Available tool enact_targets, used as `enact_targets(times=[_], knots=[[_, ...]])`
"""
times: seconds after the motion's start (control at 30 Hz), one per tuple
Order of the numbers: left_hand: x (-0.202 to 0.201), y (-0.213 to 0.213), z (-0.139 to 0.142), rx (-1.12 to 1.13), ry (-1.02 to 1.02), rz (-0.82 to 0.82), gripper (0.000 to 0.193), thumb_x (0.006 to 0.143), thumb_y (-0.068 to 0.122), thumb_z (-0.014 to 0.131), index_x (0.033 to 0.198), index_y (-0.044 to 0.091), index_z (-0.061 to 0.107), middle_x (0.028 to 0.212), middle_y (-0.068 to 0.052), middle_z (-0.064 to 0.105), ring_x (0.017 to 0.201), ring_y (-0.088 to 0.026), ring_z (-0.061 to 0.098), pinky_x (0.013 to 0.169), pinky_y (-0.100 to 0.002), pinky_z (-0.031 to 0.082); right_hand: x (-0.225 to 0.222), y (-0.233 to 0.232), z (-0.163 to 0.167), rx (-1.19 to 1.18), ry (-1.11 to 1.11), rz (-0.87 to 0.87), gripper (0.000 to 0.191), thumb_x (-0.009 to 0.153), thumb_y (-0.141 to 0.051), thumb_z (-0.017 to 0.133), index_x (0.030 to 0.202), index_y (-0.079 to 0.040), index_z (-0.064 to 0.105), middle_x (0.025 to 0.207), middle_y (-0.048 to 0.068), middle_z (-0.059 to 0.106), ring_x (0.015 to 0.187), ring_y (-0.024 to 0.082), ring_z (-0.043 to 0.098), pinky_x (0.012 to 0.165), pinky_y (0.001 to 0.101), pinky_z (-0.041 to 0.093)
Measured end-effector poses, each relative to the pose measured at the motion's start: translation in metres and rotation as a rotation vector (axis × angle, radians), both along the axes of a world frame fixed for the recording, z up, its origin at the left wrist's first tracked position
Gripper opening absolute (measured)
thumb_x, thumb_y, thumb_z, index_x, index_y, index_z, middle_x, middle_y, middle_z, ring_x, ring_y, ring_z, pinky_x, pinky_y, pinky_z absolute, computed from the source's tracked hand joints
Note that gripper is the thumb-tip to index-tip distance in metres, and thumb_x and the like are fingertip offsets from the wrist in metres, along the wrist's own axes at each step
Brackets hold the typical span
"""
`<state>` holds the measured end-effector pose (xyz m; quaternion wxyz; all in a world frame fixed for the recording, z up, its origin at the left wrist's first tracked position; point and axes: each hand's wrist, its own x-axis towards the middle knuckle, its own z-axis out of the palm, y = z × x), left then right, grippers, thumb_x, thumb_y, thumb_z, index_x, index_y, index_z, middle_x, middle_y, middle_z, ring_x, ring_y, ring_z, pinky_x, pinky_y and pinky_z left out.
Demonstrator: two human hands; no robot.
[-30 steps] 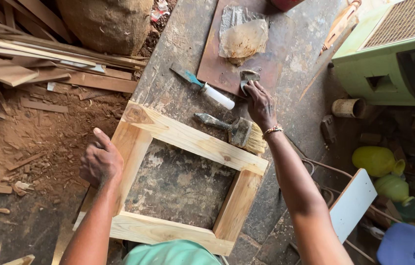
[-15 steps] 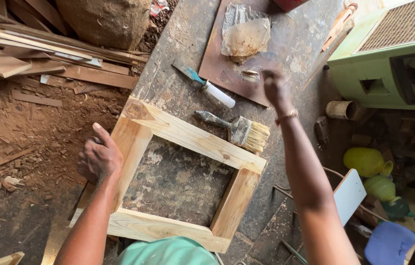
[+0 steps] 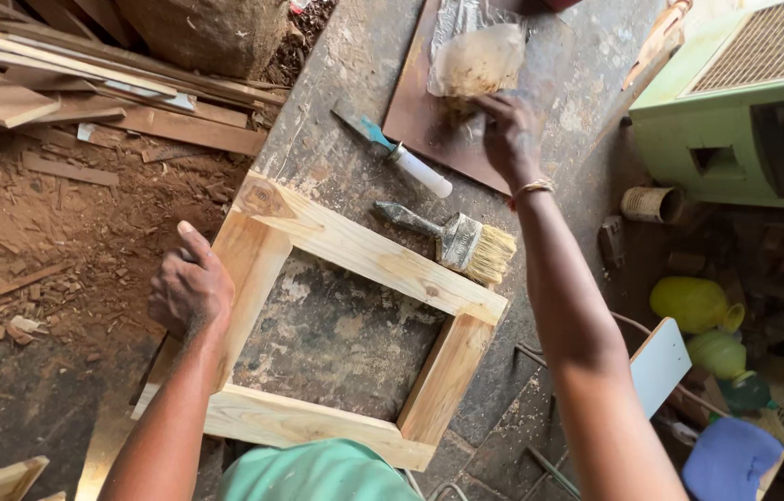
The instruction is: The person sands a wooden frame using a sanding block, focusing on the edges and corners. They flip the frame over to sand the other side and use a brush to sweep away sawdust from the surface.
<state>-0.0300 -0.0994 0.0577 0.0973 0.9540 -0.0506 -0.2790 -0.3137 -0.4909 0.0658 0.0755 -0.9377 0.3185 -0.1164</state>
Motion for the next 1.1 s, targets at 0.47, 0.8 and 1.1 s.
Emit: enact_targets(times=[0.47,0.8,1.1], knots=[[-0.004,0.000,-0.009,-0.015,-0.084,-0.001,0.087,0.106,0.072,0.022,0.086,0.006,0.075,0.085,-0.022,0.072,0.082,-0.042,0.067,0.071,-0.055,0.047,-0.055,0.047,-0.027,-0.216,0.170,0.052,0.038,0.094,0.000,0.056,0.126,-0.014,0.071,0.115,0.005,0.073,0.094,0.020,0.067,0.082,0.0342,0.056],[-0.001,0.002,-0.007,0.022,0.033,-0.007,0.086,0.107,0.072,0.017,0.077,0.008,0.066,0.072,-0.018,0.067,0.069,-0.033,0.064,0.063,-0.047,0.042,-0.052,-0.073,-0.056,0.478,0.114,-0.877,0.023,0.090,-0.004,0.046,0.091,-0.008,0.068,0.064,0.001,0.064,0.047,0.008,0.054,0.037,0.0272,0.044],[-0.004,0.002,-0.009,-0.045,-0.141,-0.060,0.084,0.110,0.073,0.022,0.080,0.010,0.070,0.076,-0.020,0.068,0.071,-0.038,0.064,0.060,-0.049,0.042,0.045,0.002,-0.016,0.433,0.195,-0.632,0.025,0.096,-0.023,0.060,0.087,-0.007,0.076,0.077,0.012,0.075,0.062,0.014,0.065,0.056,0.0278,0.051]])
